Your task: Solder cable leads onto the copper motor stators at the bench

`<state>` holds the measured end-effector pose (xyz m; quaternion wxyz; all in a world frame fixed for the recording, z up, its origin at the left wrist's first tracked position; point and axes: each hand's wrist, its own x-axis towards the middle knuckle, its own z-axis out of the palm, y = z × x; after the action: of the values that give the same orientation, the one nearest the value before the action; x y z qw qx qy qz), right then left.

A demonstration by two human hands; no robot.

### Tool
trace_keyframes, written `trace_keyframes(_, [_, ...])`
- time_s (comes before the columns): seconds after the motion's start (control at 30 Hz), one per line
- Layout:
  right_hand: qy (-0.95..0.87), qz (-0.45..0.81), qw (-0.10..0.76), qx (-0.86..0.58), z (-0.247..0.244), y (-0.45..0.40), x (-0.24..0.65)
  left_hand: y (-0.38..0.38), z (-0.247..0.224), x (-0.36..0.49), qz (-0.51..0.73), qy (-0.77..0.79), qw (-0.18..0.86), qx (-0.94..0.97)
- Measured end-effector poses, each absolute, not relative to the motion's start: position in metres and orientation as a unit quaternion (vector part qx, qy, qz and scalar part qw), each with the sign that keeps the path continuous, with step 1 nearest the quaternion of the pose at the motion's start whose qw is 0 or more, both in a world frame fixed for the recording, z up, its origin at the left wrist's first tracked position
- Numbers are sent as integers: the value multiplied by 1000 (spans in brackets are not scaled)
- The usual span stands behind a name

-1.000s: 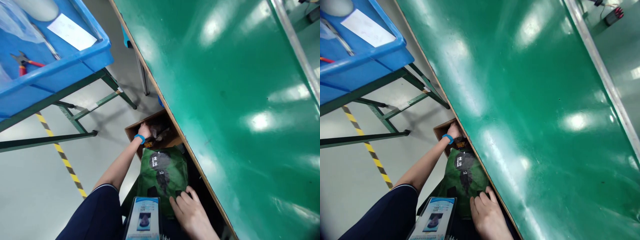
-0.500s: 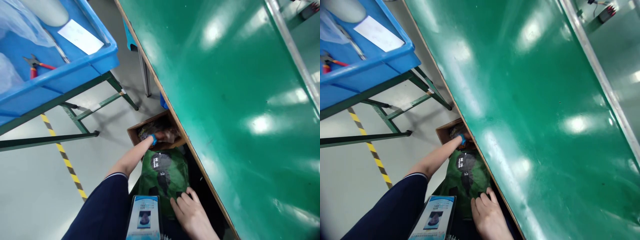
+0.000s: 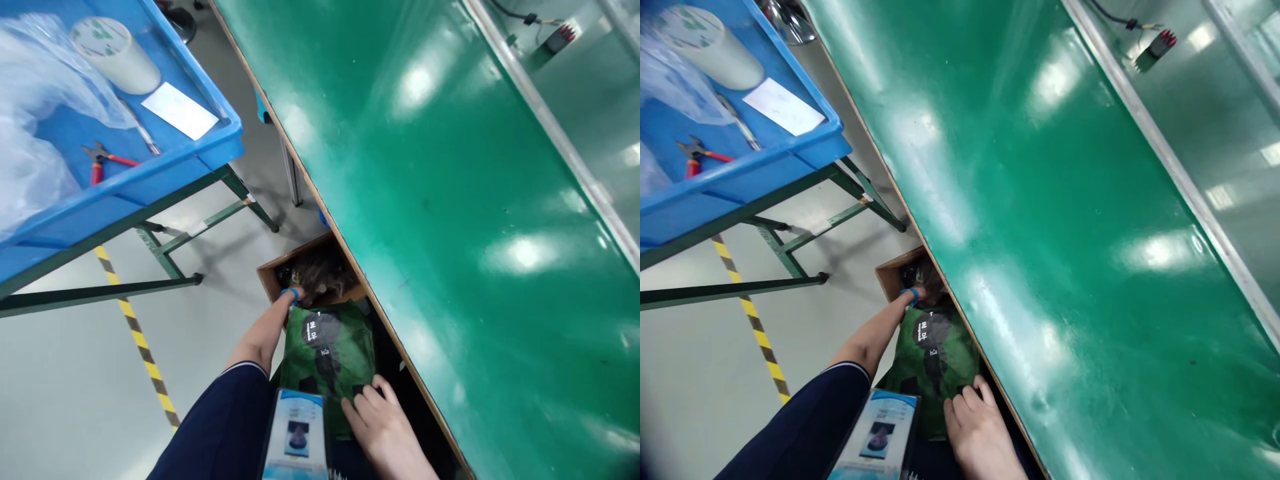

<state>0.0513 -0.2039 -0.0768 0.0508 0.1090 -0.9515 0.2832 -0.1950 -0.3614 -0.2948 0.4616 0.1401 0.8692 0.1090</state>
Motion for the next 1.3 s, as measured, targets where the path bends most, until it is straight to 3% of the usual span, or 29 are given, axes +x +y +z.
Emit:
trace_keyframes(0.2, [-947, 301, 60, 93, -78, -205, 50, -362, -254, -218, 188, 857, 461, 132])
trace_keyframes(0.43, [-930, 360, 75, -20, -73, -206, 36, -414, -92, -172, 339, 718, 493, 355])
trace_keyframes(0.53, [-918, 377, 111, -47, -71, -207, 25, -417, -47, -122, 290, 704, 490, 425])
trace_keyframes(0.73, [-908, 384, 165, -28, -63, -215, 10, -411, -51, -65, 175, 890, 260, 330])
trace_keyframes(0.97, [-875, 385, 271, -112, -59, -217, 19, -430, -4, -111, 191, 951, 119, 210])
trace_keyframes(1.03, [-873, 399, 258, -113, -63, -213, 24, -437, 14, -127, 149, 971, 62, 176])
trace_keyframes(1.17, [-885, 440, 149, -26, -76, -205, 41, -442, 34, -154, 31, 991, -35, 129])
trace_keyframes(1.3, [-905, 414, 97, 1, -92, -197, 65, -431, 21, -190, -69, 990, -39, 120])
